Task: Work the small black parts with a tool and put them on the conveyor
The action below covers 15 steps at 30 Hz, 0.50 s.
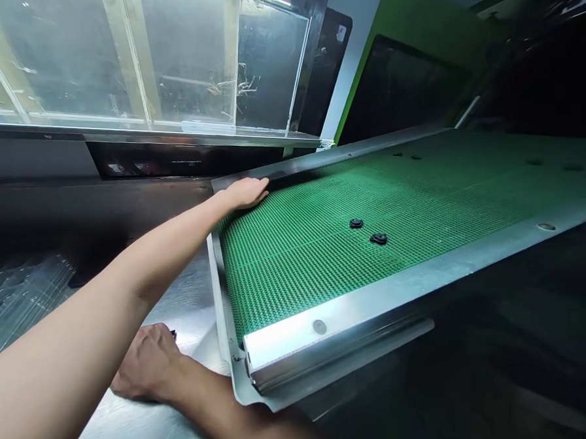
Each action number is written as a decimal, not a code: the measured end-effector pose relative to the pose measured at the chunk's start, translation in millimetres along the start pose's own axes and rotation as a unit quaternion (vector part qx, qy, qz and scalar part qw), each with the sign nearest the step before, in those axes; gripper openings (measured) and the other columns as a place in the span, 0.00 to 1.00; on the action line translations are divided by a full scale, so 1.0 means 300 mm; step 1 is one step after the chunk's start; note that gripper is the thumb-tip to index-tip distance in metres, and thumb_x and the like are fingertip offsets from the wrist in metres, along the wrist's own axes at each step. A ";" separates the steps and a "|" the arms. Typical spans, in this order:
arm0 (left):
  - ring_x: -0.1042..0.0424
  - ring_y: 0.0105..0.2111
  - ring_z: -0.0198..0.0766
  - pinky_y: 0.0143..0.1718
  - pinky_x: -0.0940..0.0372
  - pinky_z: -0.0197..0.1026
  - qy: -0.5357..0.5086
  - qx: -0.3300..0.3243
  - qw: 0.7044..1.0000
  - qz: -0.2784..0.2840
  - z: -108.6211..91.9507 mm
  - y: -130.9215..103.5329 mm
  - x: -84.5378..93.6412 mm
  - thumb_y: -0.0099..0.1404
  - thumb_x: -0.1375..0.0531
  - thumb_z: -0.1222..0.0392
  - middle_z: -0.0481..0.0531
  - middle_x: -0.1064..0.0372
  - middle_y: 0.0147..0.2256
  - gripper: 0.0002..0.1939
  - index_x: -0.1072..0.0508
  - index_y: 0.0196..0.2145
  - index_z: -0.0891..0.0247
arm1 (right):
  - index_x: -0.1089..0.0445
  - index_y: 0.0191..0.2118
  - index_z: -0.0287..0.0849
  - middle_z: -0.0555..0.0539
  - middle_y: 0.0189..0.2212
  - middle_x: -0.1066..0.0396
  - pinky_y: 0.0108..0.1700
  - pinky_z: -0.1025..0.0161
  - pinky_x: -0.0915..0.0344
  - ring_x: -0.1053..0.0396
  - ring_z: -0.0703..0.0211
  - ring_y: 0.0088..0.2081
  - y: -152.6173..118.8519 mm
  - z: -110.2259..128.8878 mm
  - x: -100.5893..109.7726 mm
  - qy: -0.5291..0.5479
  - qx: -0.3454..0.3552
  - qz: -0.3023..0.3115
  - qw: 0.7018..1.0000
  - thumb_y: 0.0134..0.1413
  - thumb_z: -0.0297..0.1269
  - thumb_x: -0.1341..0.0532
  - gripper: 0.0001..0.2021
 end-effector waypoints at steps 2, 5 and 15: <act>0.24 0.51 0.52 0.61 0.35 0.49 -0.080 0.021 0.996 -0.039 0.014 -0.009 0.016 0.68 0.33 0.55 0.61 0.23 0.42 0.10 0.29 0.40 0.63 | 0.23 0.40 0.45 0.46 0.38 0.23 0.36 0.50 0.23 0.26 0.43 0.30 -0.004 0.004 0.008 0.000 -0.003 -0.002 1.000 0.65 0.43 0.38 0.09; 0.25 0.41 0.44 0.48 0.30 0.44 -0.220 0.080 0.965 -0.114 0.026 -0.006 0.045 0.73 0.39 0.54 0.57 0.26 0.36 0.10 0.33 0.36 0.61 | 0.22 0.43 0.45 0.45 0.39 0.22 0.37 0.51 0.23 0.26 0.43 0.31 -0.014 0.010 0.023 0.008 -0.003 -0.009 1.000 0.66 0.43 0.38 0.10; 0.55 0.17 0.26 0.20 0.59 0.33 -0.516 0.160 0.832 -0.124 -0.136 -0.032 0.055 0.74 0.49 0.54 0.42 0.47 0.22 0.15 0.42 0.29 0.60 | 0.23 0.49 0.45 0.45 0.42 0.22 0.36 0.51 0.23 0.24 0.41 0.34 -0.014 0.000 0.016 0.019 0.017 -0.040 0.999 0.64 0.44 0.37 0.13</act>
Point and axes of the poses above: each hand's wrist, its own y-axis towards the middle knuckle, its own x-axis out of the back of the hand, z = x × y, the point moved 6 cm from there along y, towards the middle knuckle
